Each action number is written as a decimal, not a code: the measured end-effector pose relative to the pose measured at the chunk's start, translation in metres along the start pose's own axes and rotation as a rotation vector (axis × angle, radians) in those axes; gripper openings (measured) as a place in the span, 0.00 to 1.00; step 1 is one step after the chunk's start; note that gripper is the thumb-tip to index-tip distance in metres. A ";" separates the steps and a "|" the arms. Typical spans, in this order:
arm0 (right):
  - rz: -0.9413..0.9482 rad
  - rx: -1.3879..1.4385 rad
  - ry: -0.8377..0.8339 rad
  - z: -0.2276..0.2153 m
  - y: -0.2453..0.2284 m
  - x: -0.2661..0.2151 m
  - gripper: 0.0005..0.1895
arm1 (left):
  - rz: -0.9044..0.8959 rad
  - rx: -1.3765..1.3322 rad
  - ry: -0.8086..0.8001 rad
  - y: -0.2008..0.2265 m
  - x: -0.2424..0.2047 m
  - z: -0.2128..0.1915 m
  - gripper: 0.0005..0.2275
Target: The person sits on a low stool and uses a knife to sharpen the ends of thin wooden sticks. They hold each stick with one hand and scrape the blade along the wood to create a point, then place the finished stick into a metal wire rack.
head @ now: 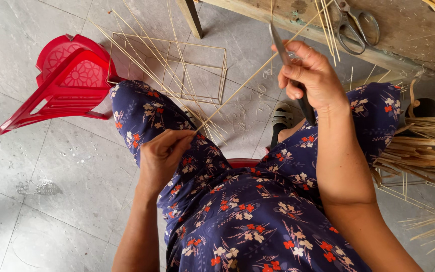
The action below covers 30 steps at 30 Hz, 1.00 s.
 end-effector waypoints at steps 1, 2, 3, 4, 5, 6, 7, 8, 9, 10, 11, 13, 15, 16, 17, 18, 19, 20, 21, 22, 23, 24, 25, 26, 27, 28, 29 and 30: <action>-0.009 -0.009 0.016 -0.004 -0.002 -0.001 0.19 | -0.003 0.001 0.007 -0.003 -0.004 -0.004 0.05; -0.017 -0.018 0.033 -0.008 -0.005 -0.003 0.19 | -0.005 0.001 0.012 -0.005 -0.007 -0.007 0.05; -0.025 -0.027 0.050 -0.012 -0.008 -0.006 0.19 | -0.008 0.001 0.017 -0.008 -0.011 -0.010 0.05; -0.023 -0.035 0.056 -0.014 -0.009 -0.007 0.20 | -0.028 0.004 0.016 -0.013 -0.015 -0.012 0.05; -0.021 -0.043 0.063 -0.015 -0.011 -0.008 0.20 | -0.048 0.006 0.014 -0.017 -0.019 -0.015 0.05; -0.022 -0.054 0.068 -0.017 -0.013 -0.008 0.21 | -0.065 0.008 0.015 -0.021 -0.021 -0.017 0.05; -0.033 -0.052 0.073 -0.018 -0.017 -0.008 0.21 | -0.056 0.003 0.022 -0.022 -0.024 -0.020 0.06; -0.041 -0.049 0.079 -0.019 -0.018 -0.009 0.21 | -0.051 -0.002 0.030 -0.024 -0.027 -0.023 0.06; -0.049 -0.047 0.084 -0.019 -0.020 -0.009 0.21 | -0.046 -0.007 0.037 -0.026 -0.030 -0.025 0.06; -0.056 -0.051 0.084 -0.019 -0.021 -0.010 0.21 | -0.063 -0.007 0.033 -0.029 -0.033 -0.025 0.06; -0.063 -0.055 0.085 -0.018 -0.022 -0.011 0.21 | -0.081 -0.007 0.029 -0.033 -0.036 -0.026 0.06; -0.071 -0.050 0.099 -0.019 -0.024 -0.011 0.21 | -0.110 -0.011 0.028 -0.040 -0.042 -0.027 0.06; -0.071 -0.027 0.133 -0.023 -0.023 -0.013 0.20 | -0.136 -0.020 0.026 -0.048 -0.047 -0.028 0.06; -0.059 -0.018 0.144 -0.025 -0.022 -0.013 0.20 | -0.153 -0.026 0.030 -0.052 -0.050 -0.029 0.06; -0.046 -0.009 0.154 -0.028 -0.021 -0.014 0.20 | -0.170 -0.033 0.034 -0.057 -0.054 -0.031 0.06; -0.034 0.001 0.165 -0.031 -0.019 -0.015 0.20 | -0.187 -0.038 0.039 -0.062 -0.058 -0.033 0.06; -0.041 -0.003 0.165 -0.032 -0.020 -0.015 0.19 | -0.211 -0.048 0.035 -0.068 -0.062 -0.034 0.06; -0.047 -0.006 0.165 -0.033 -0.020 -0.015 0.19 | -0.237 -0.058 0.032 -0.074 -0.066 -0.035 0.05; -0.054 -0.009 0.165 -0.034 -0.020 -0.015 0.18 | -0.262 -0.067 0.029 -0.080 -0.071 -0.036 0.05; -0.074 -0.003 0.187 -0.037 -0.022 -0.015 0.17 | -0.274 -0.096 0.031 -0.085 -0.074 -0.038 0.06; -0.095 0.004 0.210 -0.041 -0.025 -0.017 0.17 | -0.285 -0.124 0.033 -0.090 -0.077 -0.041 0.06; -0.113 0.012 0.229 -0.043 -0.026 -0.017 0.16 | -0.299 -0.151 0.040 -0.093 -0.079 -0.045 0.06; -0.130 0.011 0.223 -0.041 -0.028 -0.018 0.19 | -0.305 -0.222 0.096 -0.097 -0.082 -0.053 0.06; -0.148 0.008 0.221 -0.041 -0.030 -0.019 0.22 | -0.309 -0.295 0.150 -0.099 -0.082 -0.061 0.07; -0.166 0.005 0.218 -0.040 -0.032 -0.021 0.26 | -0.312 -0.367 0.204 -0.101 -0.082 -0.067 0.07; -0.140 0.007 0.216 -0.037 -0.029 -0.020 0.27 | -0.305 -0.466 0.283 -0.102 -0.081 -0.073 0.07; -0.114 0.009 0.214 -0.034 -0.025 -0.018 0.29 | -0.297 -0.565 0.362 -0.104 -0.076 -0.081 0.07; -0.085 0.013 0.210 -0.030 -0.021 -0.016 0.31 | -0.289 -0.661 0.445 -0.107 -0.071 -0.089 0.08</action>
Point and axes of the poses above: each hand's wrist, its own x-axis towards the middle knuckle, its own z-axis out of the palm, y = z × x, the point moved 10 cm from there along x, towards the middle knuckle, and after that the axes turned 4 degrees about -y, right-handed, at the moved point
